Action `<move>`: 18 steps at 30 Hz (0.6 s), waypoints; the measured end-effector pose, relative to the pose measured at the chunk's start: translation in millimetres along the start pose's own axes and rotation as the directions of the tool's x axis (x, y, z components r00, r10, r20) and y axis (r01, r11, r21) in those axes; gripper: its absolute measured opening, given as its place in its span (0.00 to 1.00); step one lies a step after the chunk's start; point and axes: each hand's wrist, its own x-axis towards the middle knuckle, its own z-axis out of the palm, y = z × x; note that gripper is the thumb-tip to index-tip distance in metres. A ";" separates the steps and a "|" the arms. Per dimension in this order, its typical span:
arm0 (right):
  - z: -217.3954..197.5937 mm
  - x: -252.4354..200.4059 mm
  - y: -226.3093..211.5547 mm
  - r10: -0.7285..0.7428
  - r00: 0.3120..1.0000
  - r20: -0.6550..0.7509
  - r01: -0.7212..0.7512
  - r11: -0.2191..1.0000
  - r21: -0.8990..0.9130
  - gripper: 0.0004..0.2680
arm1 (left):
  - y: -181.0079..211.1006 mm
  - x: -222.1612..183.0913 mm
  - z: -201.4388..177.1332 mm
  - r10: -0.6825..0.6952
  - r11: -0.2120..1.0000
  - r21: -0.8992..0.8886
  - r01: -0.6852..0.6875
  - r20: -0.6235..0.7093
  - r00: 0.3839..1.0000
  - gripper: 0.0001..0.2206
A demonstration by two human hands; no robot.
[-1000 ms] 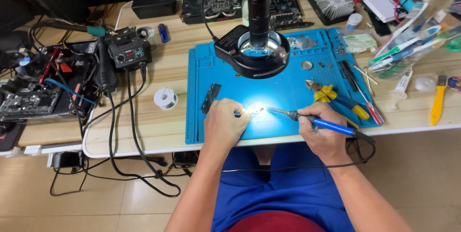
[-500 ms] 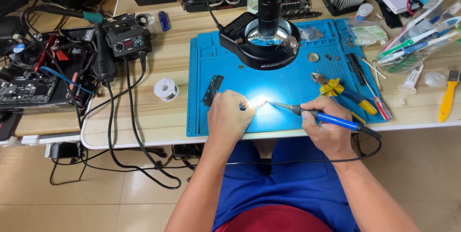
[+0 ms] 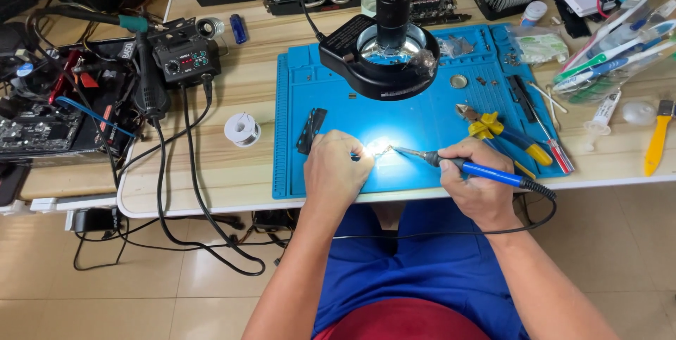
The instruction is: Applying flux to a circuit board and soldering components under a digital microscope
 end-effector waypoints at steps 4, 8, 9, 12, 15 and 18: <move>0.2 0.0 -0.7 0.004 1.000 -0.005 -0.004 1.000 0.016 0.03 | -0.4 -0.3 0.9 -0.010 1.000 0.002 0.010 0.001 1.000 0.14; 0.4 0.2 -2.2 0.008 1.000 -0.004 -0.008 1.000 0.004 0.03 | -2.3 0.4 2.3 0.001 1.000 -0.003 -0.001 -0.007 1.000 0.13; 0.2 0.2 -2.5 0.011 1.000 -0.001 -0.011 1.000 0.002 0.03 | -3.2 1.0 3.1 0.002 1.000 0.002 -0.002 -0.006 1.000 0.12; 0.3 0.5 -1.9 0.003 1.000 -0.005 -0.003 1.000 0.002 0.03 | -4.1 0.9 4.1 0.007 1.000 0.012 -0.007 -0.006 1.000 0.12; 0.6 0.4 -1.1 -0.002 1.000 -0.003 0.002 1.000 -0.004 0.02 | -4.0 1.0 3.7 0.000 1.000 -0.005 0.000 -0.010 1.000 0.11; 0.9 2.0 -4.6 -0.007 1.000 -0.004 0.007 1.000 0.007 0.03 | -2.7 -0.3 3.9 0.008 1.000 0.008 -0.008 -0.013 1.000 0.12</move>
